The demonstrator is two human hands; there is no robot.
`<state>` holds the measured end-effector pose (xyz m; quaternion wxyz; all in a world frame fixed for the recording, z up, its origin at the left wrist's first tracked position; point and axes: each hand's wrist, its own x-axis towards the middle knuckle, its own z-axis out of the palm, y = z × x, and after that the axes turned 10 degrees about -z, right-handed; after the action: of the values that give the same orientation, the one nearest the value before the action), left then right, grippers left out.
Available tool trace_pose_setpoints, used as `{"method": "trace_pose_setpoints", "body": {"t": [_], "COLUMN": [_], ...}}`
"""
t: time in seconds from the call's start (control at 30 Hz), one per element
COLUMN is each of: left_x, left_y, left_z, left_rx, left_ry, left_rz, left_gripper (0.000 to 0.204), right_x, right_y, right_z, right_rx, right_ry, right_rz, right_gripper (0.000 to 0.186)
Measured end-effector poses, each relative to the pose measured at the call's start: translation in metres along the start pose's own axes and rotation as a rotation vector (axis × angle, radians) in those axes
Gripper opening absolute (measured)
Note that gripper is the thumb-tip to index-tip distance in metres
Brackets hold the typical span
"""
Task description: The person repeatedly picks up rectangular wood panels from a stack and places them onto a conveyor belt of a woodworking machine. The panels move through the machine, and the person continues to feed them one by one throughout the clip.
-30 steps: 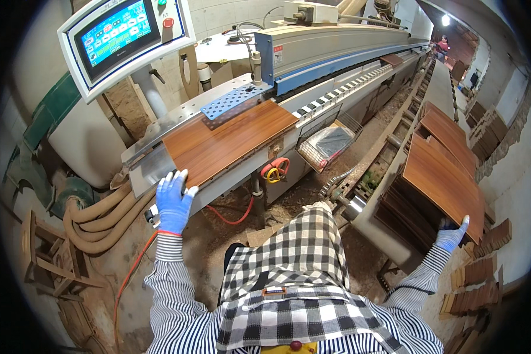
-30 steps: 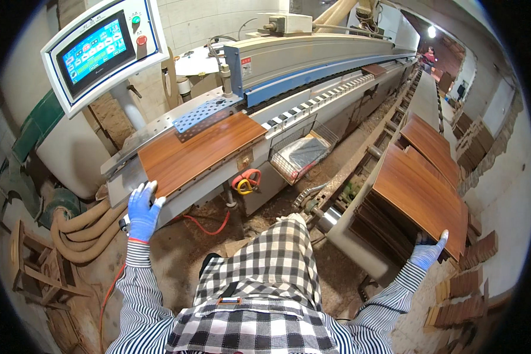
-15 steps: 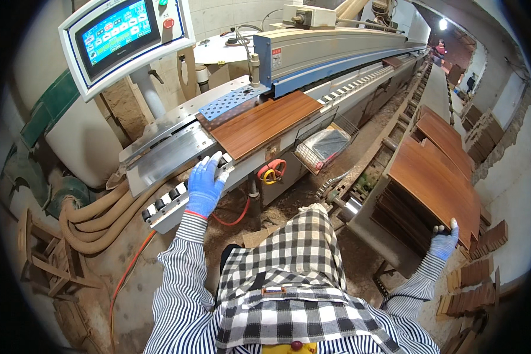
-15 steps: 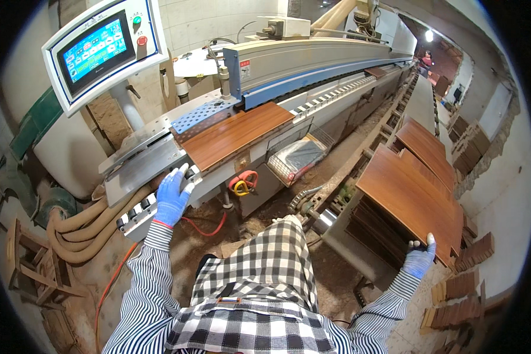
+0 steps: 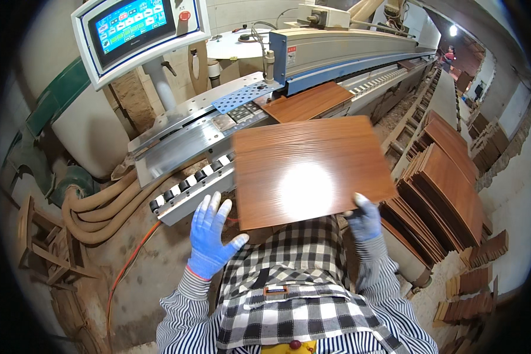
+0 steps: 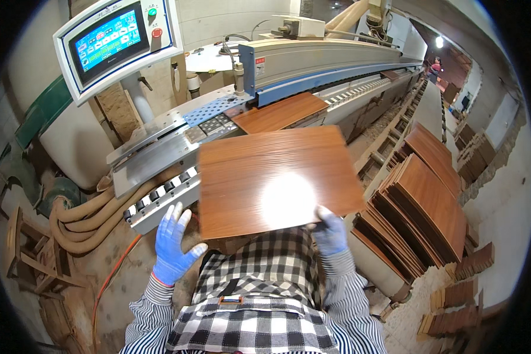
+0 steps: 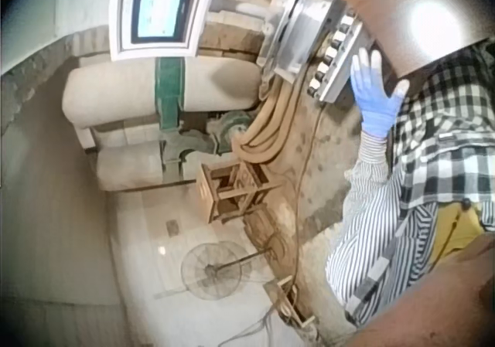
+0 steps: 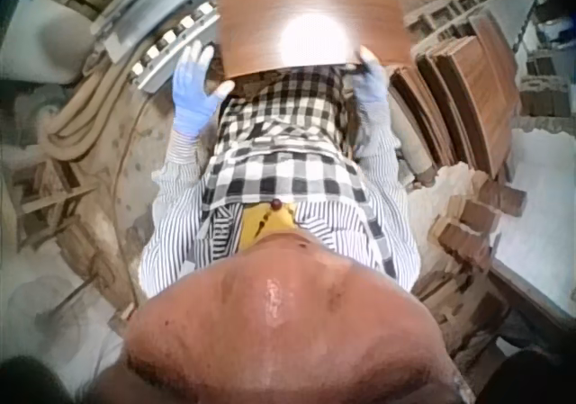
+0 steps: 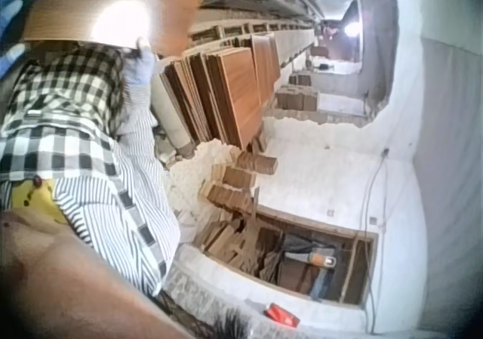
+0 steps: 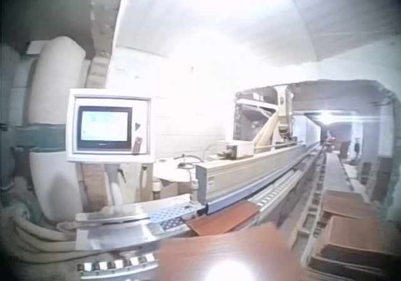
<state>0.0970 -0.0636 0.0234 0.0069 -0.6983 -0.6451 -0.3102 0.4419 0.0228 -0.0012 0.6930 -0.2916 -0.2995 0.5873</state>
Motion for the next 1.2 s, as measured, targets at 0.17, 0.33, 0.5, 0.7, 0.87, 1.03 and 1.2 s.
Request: {"method": "trace_pose_setpoints", "body": {"t": [0.17, 0.33, 0.5, 0.7, 0.87, 1.03, 1.2], "left_x": [-0.033, -0.037, -0.011, 0.021, 0.036, 0.036, 0.035], "left_y": [-0.018, -0.060, -0.100, -0.121, -0.116, -0.116, -0.117], "left_z": [-0.018, -0.027, -0.017, -0.007, -0.005, -0.004, -0.004], "left_rx": [0.223, 0.322, 0.372, 0.391, 0.269, 0.240, 0.273], "left_ry": [0.033, 0.188, 0.254, 0.267, 0.271, 0.278, 0.283], "left_rz": [-0.120, -0.244, -0.292, -0.365, -0.451, -0.445, -0.436], "left_gripper": [0.073, 0.064, 0.063, 0.059, 0.063, 0.064, 0.065], "right_x": [0.018, 0.032, 0.031, 0.049, 0.061, 0.067, 0.079], "right_y": [0.071, 0.111, 0.101, -0.006, -0.106, -0.150, -0.159], "right_z": [0.068, 0.107, 0.107, 0.032, -0.052, -0.098, -0.109], "right_rx": [0.059, 0.102, 0.161, -0.959, -2.026, -2.532, -2.489], "right_ry": [-0.219, -0.345, -0.458, -0.440, -0.180, -0.095, -0.109], "right_rz": [0.340, 0.598, 0.431, -0.337, -0.880, -0.523, -0.644], "right_gripper": [0.022, 0.027, 0.070, 0.038, 0.040, 0.049, 0.033]}}
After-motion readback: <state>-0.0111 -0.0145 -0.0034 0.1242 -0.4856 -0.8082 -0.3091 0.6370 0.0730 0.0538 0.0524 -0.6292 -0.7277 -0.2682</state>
